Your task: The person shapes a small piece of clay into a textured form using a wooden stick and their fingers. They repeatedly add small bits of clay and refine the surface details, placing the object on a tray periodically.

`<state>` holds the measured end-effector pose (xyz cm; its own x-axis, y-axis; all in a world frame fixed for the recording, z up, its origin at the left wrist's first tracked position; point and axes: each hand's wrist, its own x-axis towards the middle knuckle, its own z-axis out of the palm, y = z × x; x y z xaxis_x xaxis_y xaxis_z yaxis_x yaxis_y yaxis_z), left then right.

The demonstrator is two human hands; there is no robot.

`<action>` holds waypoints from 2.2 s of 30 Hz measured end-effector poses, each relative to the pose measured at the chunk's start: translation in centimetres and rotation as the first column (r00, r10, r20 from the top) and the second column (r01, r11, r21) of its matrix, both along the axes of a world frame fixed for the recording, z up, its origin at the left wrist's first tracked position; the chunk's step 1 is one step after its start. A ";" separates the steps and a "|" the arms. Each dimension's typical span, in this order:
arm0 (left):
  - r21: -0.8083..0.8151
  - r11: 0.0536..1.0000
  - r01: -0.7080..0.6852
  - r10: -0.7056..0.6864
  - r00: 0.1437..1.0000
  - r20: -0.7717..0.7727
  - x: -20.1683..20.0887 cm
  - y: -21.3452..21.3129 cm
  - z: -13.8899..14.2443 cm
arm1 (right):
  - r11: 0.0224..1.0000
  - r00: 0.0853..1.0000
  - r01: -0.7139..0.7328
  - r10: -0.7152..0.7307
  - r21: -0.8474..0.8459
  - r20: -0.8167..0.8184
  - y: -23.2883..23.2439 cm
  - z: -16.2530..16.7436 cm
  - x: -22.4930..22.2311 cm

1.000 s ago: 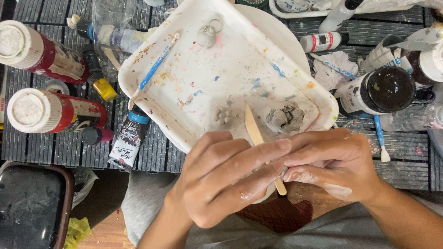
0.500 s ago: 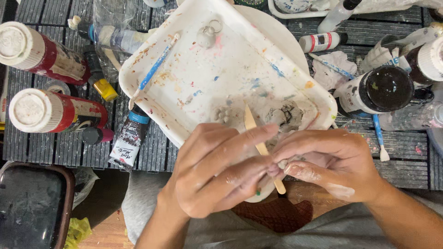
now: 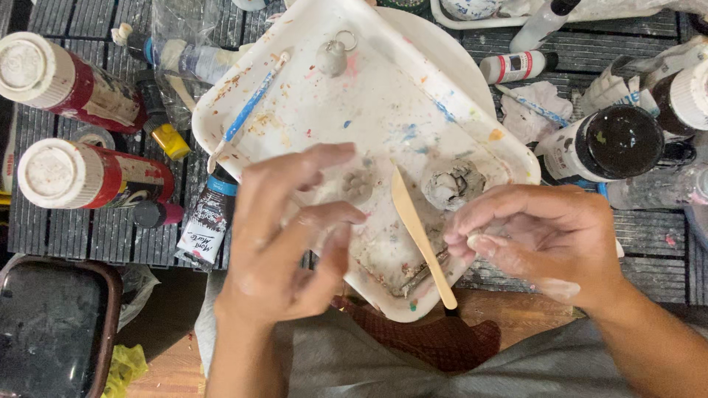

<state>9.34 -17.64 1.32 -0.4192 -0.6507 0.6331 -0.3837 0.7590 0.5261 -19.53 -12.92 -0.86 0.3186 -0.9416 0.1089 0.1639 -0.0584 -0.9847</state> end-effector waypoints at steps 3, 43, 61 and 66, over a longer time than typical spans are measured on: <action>-0.005 1.000 -0.023 0.023 0.999 0.034 0.1 -0.3 -0.7 | 0.997 1.000 0.007 -0.006 -0.076 0.009 -0.6 0.3 0.5; -0.034 0.982 0.186 -0.189 0.962 -0.195 -3.0 1.2 -1.6 | 0.990 0.992 -0.118 0.113 -0.083 -0.059 -0.1 -0.5 1.9; -0.083 0.989 0.123 -0.131 0.987 -0.092 -2.4 0.0 -1.8 | 0.987 0.939 -0.115 0.070 -0.116 -0.336 -0.4 0.4 2.0; 0.082 0.979 -0.187 0.163 0.958 0.237 -0.9 -0.6 -1.1 | 0.983 0.868 0.048 -0.130 -0.179 -0.480 -0.9 1.1 2.0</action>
<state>8.40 -18.24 0.18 -0.4181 -0.7830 0.4605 -0.6245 0.6159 0.4803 -17.53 -13.80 0.27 0.2851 -0.9523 0.1090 -0.3476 -0.2087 -0.9141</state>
